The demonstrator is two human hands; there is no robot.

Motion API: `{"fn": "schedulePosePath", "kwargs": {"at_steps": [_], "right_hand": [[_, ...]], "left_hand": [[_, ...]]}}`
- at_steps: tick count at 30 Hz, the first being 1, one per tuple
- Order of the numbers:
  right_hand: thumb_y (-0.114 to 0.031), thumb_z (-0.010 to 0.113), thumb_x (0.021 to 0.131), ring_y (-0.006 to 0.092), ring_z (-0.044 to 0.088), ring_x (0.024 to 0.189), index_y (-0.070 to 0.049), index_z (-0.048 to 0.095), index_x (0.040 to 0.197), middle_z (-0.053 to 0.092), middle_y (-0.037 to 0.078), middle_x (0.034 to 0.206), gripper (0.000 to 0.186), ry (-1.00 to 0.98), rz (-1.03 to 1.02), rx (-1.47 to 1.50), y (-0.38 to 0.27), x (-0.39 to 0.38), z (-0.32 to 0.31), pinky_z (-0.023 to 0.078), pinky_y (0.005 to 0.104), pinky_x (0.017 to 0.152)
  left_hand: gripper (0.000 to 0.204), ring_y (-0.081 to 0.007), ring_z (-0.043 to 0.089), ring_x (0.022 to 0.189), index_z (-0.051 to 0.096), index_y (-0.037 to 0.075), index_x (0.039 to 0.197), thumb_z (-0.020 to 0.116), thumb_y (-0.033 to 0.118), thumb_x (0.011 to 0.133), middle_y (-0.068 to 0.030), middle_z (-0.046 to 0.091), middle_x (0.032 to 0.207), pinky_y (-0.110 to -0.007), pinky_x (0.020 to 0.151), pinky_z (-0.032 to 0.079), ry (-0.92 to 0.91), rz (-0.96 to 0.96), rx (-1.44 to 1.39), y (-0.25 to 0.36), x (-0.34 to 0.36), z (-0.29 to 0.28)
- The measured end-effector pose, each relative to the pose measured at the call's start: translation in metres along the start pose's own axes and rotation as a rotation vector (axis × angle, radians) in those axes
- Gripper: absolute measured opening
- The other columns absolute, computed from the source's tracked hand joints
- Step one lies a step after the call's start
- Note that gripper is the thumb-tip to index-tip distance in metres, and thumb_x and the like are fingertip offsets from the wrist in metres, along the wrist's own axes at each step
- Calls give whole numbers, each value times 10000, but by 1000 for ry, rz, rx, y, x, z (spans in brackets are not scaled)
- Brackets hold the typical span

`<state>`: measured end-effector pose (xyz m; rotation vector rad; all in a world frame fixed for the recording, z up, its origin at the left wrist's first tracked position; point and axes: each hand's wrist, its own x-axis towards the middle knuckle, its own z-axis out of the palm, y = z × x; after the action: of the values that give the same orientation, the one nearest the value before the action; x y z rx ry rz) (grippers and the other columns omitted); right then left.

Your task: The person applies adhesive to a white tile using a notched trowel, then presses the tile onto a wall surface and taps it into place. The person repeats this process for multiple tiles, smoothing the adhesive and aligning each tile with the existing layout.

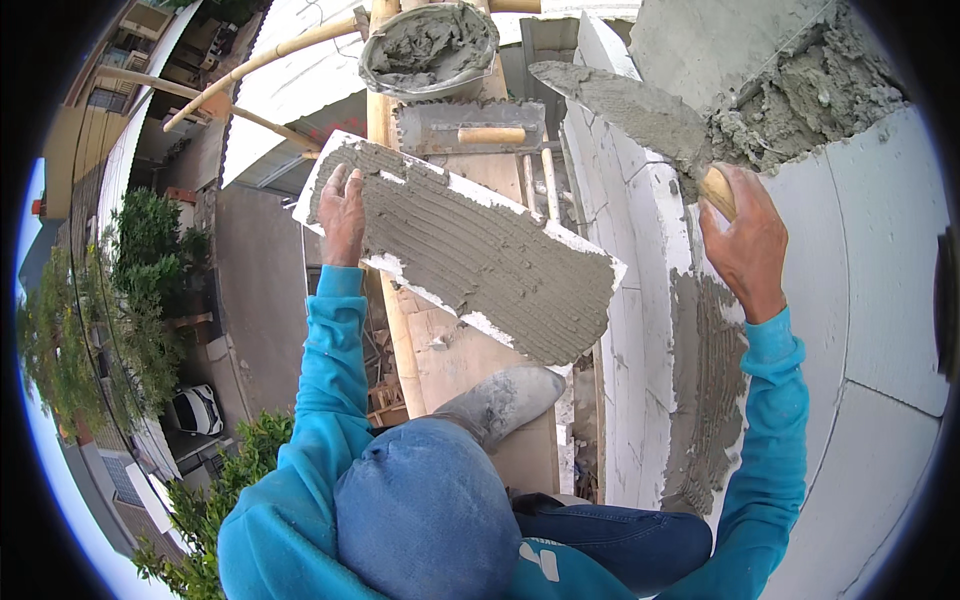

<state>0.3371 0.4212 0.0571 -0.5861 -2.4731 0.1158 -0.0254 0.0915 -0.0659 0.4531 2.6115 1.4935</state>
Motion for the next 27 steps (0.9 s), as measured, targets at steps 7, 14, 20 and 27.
{"fn": "schedulePosePath", "kwargs": {"at_steps": [7, 14, 20, 27], "right_hand": [[-186, 690, 802, 304, 684, 896, -157, 638, 1178, 701, 93, 937, 380, -187, -186, -381, -39, 204, 132, 539, 434, 736], [-204, 576, 838, 242, 712, 789, -169, 748, 784, 724, 92, 788, 184, -115, -314, -336, -121, 250, 237, 515, 440, 668], [-208, 614, 825, 286, 702, 851, -154, 729, 922, 720, 125, 862, 160, -207, -258, -213, -128, 228, 213, 531, 436, 713], [-219, 692, 776, 304, 679, 990, -270, 629, 1213, 716, 98, 1064, 445, -358, 174, 293, -66, 156, 212, 518, 448, 872]], "left_hand": [[765, -344, 471, 1314, 222, -122, 1476, 597, 306, 966, -274, 383, 1472, -378, 1022, 493, -124, -10, -397, 59, 74, 59], [602, -323, 488, 1302, 224, -118, 1478, 481, 100, 979, -256, 378, 1487, -381, 1044, 477, -144, -75, -258, 46, 113, 94], [564, -306, 463, 1335, 262, -73, 1488, 435, 12, 959, -218, 341, 1528, -389, 1055, 465, -218, -62, -232, 36, 115, 72], [574, -332, 441, 1350, 257, -72, 1489, 429, -33, 944, -234, 309, 1538, -419, 1076, 457, -280, -116, -390, 75, 96, 68]]}}
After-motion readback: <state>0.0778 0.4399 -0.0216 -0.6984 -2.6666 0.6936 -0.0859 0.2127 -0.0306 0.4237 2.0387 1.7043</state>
